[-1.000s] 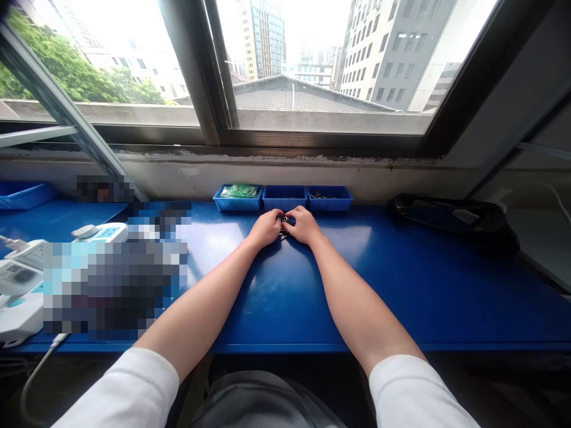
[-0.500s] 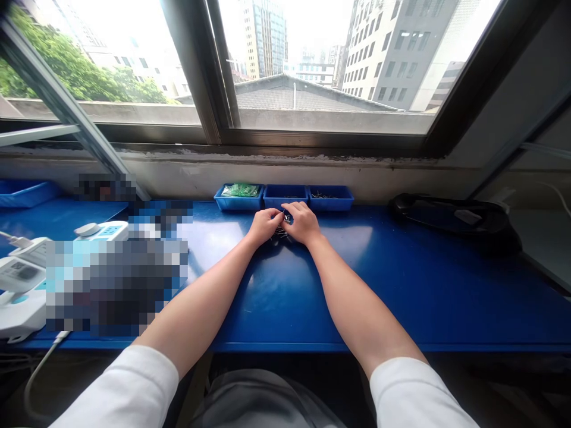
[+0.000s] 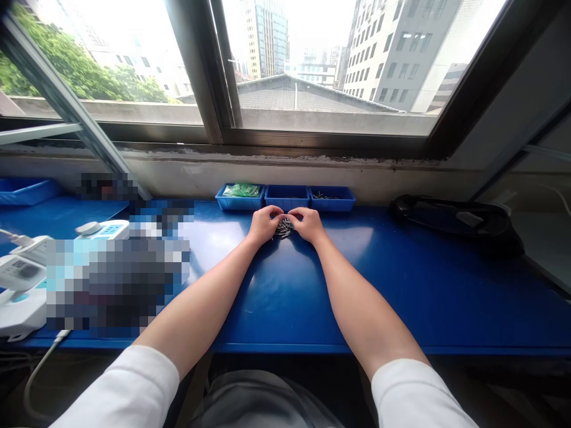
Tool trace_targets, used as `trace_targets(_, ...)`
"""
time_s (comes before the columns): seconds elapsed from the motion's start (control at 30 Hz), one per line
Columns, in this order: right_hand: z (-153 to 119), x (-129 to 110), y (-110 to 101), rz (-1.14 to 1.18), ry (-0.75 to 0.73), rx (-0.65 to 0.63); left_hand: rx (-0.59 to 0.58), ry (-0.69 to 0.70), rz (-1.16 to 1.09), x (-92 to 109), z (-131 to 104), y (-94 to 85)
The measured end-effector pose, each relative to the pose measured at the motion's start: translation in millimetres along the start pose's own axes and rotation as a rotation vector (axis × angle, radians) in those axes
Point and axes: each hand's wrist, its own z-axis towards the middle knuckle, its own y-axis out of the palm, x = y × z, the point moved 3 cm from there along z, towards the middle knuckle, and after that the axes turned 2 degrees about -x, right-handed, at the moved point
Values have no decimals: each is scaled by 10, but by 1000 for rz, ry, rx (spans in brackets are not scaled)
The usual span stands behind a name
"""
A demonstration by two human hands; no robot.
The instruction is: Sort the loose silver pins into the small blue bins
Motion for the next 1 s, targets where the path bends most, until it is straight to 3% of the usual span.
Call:
trace_targets(0.1,1,-12,0,10,27,-39,1,11,-1,-12,1,9)
trace_targets(0.2,12,13,-14,-19,64,1,14,40,28,-23,3,16)
trace_targets(0.3,33,83,-47,32,128,101,37,36,95,-35,1,11)
trace_targets(0.6,106,355,-197,536,419,452,-12,-27,181,17,-16,3)
trace_targets(0.83,116,457,-402,547,516,708,-5,-12,196,14,-18,5)
trace_targets(0.9,117,484,-422,543,526,696,-5,-7,197,11,-18,7)
trace_targets(1.0,128,534,-399,480,524,567,-11,1,195,10,-19,10)
